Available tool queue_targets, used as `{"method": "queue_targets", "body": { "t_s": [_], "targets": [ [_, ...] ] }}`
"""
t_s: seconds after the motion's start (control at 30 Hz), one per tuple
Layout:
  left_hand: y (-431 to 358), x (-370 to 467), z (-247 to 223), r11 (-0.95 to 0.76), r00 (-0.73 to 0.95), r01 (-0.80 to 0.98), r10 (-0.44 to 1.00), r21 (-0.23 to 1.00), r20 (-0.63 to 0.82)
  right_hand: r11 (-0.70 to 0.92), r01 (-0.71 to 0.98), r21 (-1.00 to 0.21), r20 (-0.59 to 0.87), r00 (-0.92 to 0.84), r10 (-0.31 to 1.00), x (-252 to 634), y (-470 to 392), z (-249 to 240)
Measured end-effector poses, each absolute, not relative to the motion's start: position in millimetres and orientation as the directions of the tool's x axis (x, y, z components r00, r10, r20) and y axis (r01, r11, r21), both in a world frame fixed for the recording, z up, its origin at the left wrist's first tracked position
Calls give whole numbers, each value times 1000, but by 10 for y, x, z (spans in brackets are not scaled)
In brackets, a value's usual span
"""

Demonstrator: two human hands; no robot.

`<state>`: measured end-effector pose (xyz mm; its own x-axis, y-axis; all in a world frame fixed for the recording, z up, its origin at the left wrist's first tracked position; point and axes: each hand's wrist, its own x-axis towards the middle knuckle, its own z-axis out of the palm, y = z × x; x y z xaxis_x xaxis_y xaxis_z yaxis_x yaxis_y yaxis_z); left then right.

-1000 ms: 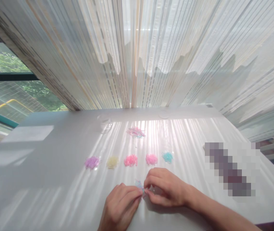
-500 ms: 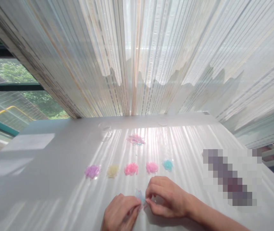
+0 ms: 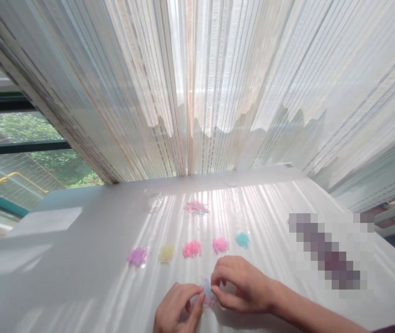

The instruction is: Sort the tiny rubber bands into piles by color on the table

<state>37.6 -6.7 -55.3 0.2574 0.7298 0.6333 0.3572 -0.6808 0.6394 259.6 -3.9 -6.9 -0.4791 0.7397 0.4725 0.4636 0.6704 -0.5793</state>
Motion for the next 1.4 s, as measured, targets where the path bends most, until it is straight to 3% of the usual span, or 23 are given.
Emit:
{"method": "queue_targets", "body": {
  "t_s": [0.17, 0.47, 0.67, 1.03, 1.4],
  "targets": [
    [-49, 320, -477, -691, 344, 304, 722, 656, 601, 580, 582, -570, 411, -409, 815, 2739, -245, 80],
    [-58, 318, -400, -629, 384, 266, 764, 731, 518, 252, 562, -788, 281, -35, 959, 2627, -539, -191],
    [-67, 267, -391, -570, 400, 273, 800, 775, 448, 217, 469, -856, 270, 47, 962, 2388, -511, -232],
    [-56, 285, -375, -490, 358, 338, 856, 803, 372, 138, 482, -865, 260, 197, 945, 2614, -504, -228],
    [-73, 387, -501, -566, 256, 219, 819, 795, 513, 101, 434, -895, 247, 295, 923, 2703, -452, -292]
  ]
}}
